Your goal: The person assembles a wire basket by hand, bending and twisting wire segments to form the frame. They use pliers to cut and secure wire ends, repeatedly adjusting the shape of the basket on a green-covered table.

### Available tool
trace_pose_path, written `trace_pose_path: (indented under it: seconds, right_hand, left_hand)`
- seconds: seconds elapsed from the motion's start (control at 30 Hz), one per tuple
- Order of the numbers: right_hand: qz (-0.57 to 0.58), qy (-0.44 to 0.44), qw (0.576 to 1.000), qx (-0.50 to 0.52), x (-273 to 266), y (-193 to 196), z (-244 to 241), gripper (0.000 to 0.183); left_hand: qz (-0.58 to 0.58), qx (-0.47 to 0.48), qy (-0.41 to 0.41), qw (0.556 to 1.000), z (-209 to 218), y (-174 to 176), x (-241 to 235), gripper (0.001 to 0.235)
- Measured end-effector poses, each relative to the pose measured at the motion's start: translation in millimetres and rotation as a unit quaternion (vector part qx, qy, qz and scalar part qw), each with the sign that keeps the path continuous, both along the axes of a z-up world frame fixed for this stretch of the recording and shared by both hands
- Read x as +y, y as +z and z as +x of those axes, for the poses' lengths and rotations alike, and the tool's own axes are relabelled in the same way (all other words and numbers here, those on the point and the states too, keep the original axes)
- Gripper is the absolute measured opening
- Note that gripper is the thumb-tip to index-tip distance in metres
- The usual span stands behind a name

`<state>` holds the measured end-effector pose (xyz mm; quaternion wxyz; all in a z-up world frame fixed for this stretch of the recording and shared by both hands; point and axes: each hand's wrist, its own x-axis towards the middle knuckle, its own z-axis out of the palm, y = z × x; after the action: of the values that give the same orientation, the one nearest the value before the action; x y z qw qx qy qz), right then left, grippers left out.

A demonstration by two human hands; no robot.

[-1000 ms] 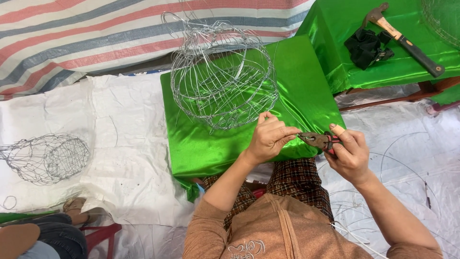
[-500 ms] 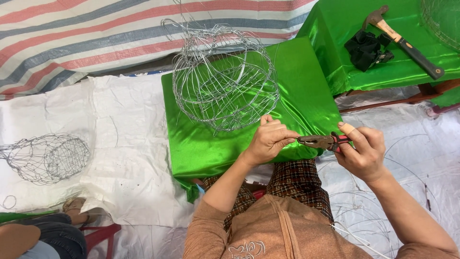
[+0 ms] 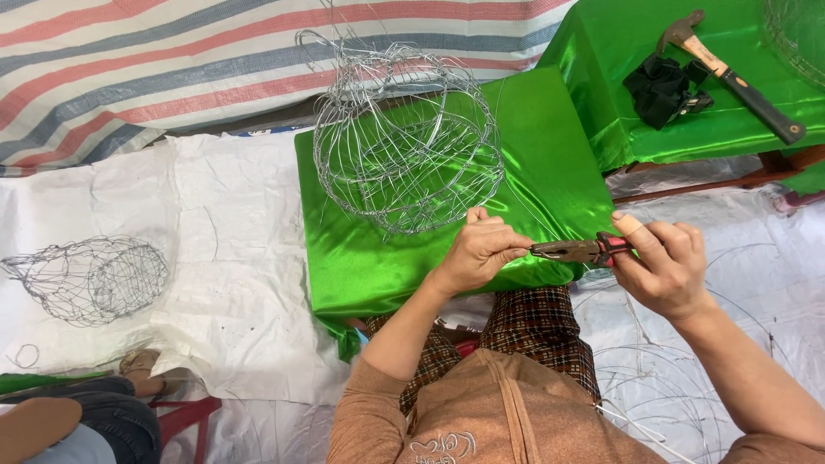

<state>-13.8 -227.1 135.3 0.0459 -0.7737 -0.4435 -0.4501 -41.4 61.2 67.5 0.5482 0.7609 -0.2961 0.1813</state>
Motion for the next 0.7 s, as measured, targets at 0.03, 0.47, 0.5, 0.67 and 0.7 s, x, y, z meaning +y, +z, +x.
trace_pose_path:
  seconds: [0.03,0.47,0.5,0.67,0.7]
  right_hand:
    - [-0.013,0.009,1.0,0.013,-2,1,1,0.026]
    - [-0.097,0.102,0.973,0.184,-35,5,9,0.023]
    - [-0.098,0.102,0.973,0.183,-35,3,10,0.023]
    - [-0.111,0.056,0.962,0.243,-46,-21,10,0.018]
    - [-0.111,0.057,0.962,0.243,-53,-33,10,0.018]
  left_hand:
    - [0.006,0.001,0.0,1.0,0,-2,0,0.018]
    - [0.112,0.068,-0.056,0.99,-4,-19,0,0.014]
    - [0.112,0.068,-0.056,0.99,-1,-19,-1,0.014]
    - [0.088,-0.031,-0.017,0.995,3,-10,-5,0.015]
    - [0.088,-0.03,-0.016,0.995,2,-8,-6,0.015]
